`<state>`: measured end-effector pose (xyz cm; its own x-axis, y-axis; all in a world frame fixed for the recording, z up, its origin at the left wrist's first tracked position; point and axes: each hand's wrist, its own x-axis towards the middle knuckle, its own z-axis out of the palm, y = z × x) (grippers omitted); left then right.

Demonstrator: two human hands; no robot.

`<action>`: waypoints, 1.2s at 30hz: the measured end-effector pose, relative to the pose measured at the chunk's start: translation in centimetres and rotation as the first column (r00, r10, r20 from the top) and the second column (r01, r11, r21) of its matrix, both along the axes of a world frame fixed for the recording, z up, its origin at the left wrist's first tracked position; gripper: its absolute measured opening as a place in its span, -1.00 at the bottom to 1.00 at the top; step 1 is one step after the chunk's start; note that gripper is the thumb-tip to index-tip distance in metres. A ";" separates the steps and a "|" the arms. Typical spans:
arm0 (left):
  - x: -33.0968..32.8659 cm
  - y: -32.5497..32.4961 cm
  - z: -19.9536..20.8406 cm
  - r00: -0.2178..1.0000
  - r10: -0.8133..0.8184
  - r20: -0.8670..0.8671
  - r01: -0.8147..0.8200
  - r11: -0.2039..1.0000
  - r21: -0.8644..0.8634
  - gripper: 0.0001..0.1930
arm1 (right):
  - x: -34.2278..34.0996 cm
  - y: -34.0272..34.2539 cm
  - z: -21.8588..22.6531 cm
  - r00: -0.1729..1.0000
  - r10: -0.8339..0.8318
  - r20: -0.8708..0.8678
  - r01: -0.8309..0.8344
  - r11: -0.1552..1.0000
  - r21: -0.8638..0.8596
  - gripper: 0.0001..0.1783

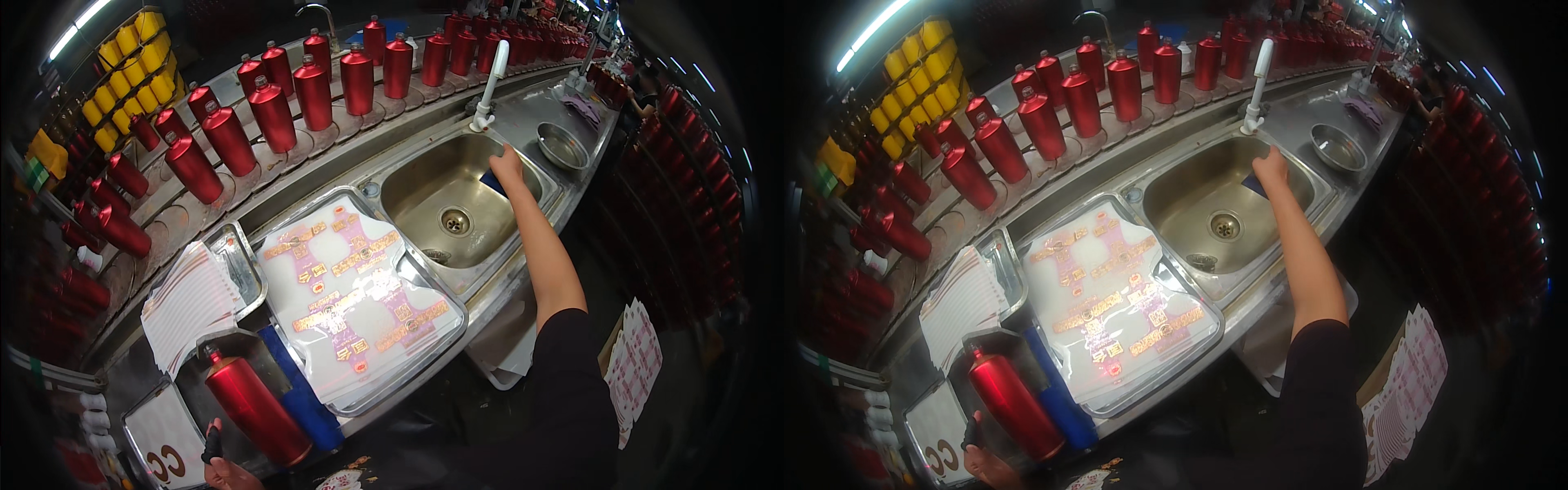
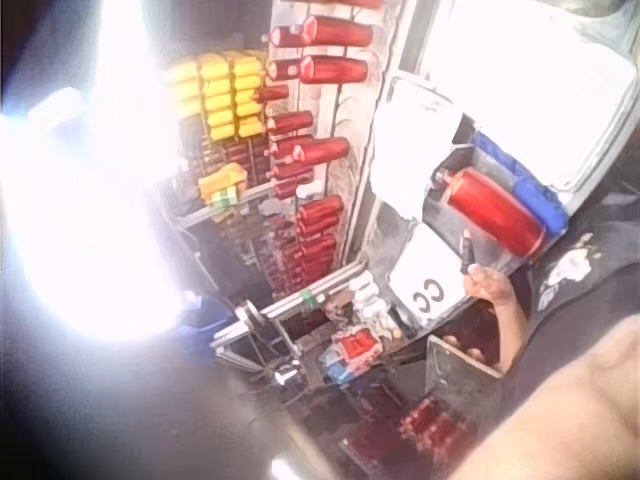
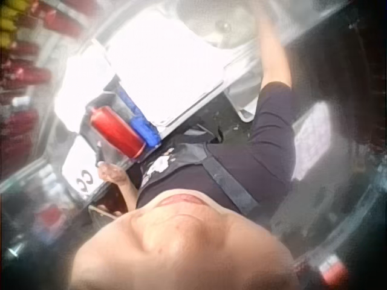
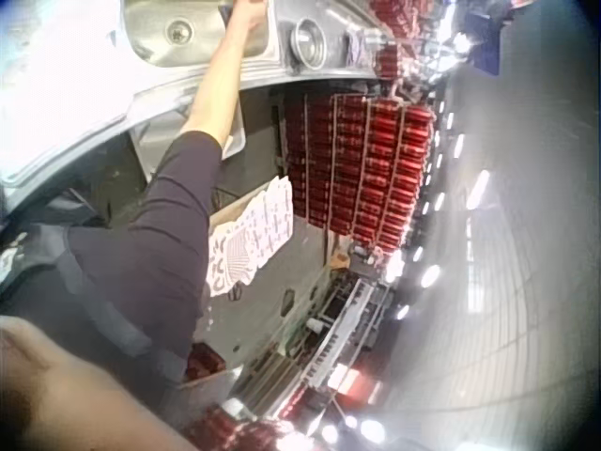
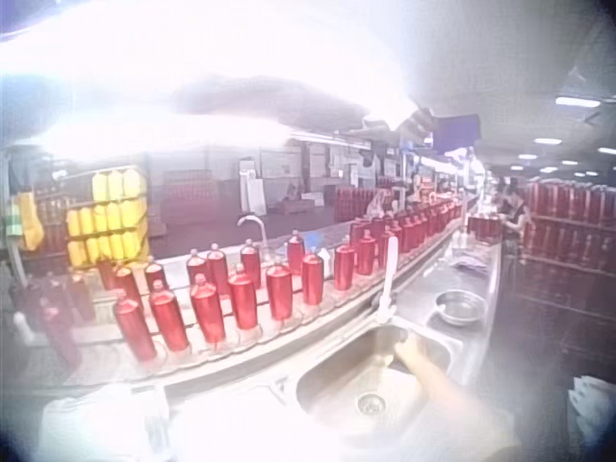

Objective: The person applies a paper label to a red cylindrical bottle, smooths it around the surface, and then places the bottle on a nearby rack. The person also rinses a metal strainer under running water and sets it aside.

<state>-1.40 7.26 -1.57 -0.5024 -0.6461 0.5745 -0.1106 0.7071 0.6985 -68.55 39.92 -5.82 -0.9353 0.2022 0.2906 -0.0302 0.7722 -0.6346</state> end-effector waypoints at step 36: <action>-2.4 -5.7 0.2 0.974 0.219 0.057 -0.222 0.878 0.423 -0.57 | -3.9 -2.3 -7.7 0.624 0.749 0.223 0.178 0.142 -0.974 -0.67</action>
<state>-3.77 1.51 -1.38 -0.3211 -0.9217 0.2177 -0.2350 0.3003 0.9245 -72.45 37.66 -13.47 -0.7691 -0.4833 -0.4183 0.6010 -0.3241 -0.7306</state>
